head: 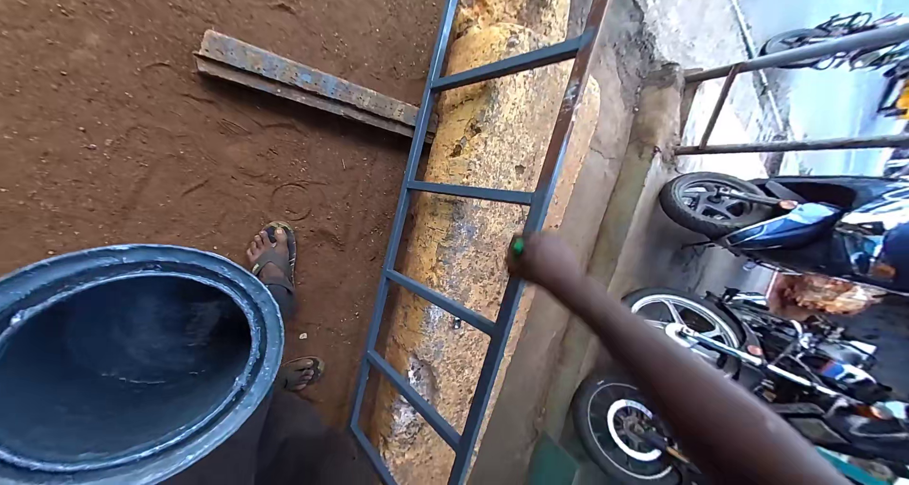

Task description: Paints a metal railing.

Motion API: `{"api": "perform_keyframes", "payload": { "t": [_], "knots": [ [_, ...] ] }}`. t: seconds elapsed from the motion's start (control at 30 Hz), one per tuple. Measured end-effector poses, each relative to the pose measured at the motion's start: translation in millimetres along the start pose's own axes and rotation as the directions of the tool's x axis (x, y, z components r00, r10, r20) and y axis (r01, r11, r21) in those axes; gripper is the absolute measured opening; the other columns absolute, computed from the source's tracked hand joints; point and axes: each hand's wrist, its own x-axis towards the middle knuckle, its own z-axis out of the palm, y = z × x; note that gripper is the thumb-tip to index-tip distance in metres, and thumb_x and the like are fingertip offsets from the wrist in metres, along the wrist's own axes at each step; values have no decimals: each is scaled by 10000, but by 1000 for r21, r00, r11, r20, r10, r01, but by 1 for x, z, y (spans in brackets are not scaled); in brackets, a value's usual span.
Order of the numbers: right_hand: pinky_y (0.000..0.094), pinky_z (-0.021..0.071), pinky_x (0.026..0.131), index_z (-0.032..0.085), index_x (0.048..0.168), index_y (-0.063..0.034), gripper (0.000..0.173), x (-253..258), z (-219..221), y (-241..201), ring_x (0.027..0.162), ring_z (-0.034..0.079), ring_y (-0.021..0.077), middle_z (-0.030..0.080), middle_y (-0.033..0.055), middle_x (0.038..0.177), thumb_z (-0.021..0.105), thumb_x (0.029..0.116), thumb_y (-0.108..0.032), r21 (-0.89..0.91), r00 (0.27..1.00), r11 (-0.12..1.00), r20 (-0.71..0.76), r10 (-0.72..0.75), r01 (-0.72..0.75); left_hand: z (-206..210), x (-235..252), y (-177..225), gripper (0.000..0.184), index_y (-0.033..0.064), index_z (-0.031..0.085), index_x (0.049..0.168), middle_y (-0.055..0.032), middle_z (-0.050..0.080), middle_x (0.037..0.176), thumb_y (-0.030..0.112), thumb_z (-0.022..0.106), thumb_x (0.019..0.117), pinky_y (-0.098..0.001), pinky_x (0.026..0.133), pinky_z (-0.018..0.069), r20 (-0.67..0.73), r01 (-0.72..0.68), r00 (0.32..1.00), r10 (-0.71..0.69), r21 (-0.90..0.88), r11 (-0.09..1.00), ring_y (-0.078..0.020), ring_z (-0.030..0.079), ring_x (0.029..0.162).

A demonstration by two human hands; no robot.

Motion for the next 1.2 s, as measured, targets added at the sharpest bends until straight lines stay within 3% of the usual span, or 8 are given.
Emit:
{"api": "perform_keyframes", "payload": {
  "t": [0.1,0.27,0.43,0.6,0.77,0.87,1.0,1.2],
  "knots": [
    [656,518,682,690,1017,-8,212,1,-7,9,907,687,487,689,268,965,675,925,-198,-27,957,999,-289,-29,22,3,1,2,460,-41,670,1173,-163,724,1138,255,820,854,-214,988,506,14,0,1000,-1,45,999,-81,684,1097],
    [632,524,899,577,1272,109,307,-94,95,-49,1147,620,519,600,348,1251,521,1027,-67,-83,917,982,378,-127,170,6,37,47,407,-70,674,1155,-144,743,1112,208,782,879,-179,979,492,65,-33,997,28,68,997,-65,696,1051],
    [555,562,820,621,1227,32,274,-97,104,-42,1076,659,462,635,283,1155,583,1005,-124,-38,983,994,155,-95,102,13,32,40,381,-65,664,1157,-141,747,1094,178,775,885,-183,967,509,65,-155,987,149,95,983,-58,703,1046],
    [640,515,886,628,1214,48,311,-102,111,-41,1116,650,482,658,303,1173,551,1008,-172,50,889,989,433,-150,142,15,30,40,413,-66,678,1147,-127,749,1092,217,799,872,-176,979,503,57,-104,993,100,76,992,-48,698,1049],
    [593,534,702,701,1014,-55,195,-52,78,-3,893,707,409,711,197,917,638,964,-232,56,999,998,-9,-37,37,21,24,31,418,-60,675,1146,-142,739,1108,225,806,868,-183,982,497,59,-69,996,67,24,997,-54,688,1067],
    [578,563,712,673,1101,26,212,-72,102,-13,948,680,468,660,265,1010,682,947,-119,-17,976,987,-146,-162,161,21,27,29,408,-60,678,1148,-118,751,1096,205,804,865,-168,971,507,76,-82,994,85,-40,996,-29,692,1057],
    [569,553,847,603,1256,38,284,-94,116,-38,1102,646,468,622,287,1194,530,1035,-125,-67,959,990,266,-103,124,14,29,29,408,-22,670,1186,-81,745,1134,207,805,876,-175,1000,504,95,-84,991,92,-84,993,-16,675,1100],
    [603,545,862,602,1271,50,309,-98,114,-39,1113,634,494,610,313,1217,571,1011,-113,-13,966,999,253,-45,50,10,32,32,390,-36,686,1160,-108,748,1103,222,793,887,-192,991,506,115,-53,992,59,-59,997,-35,686,1067]
  ]
}}
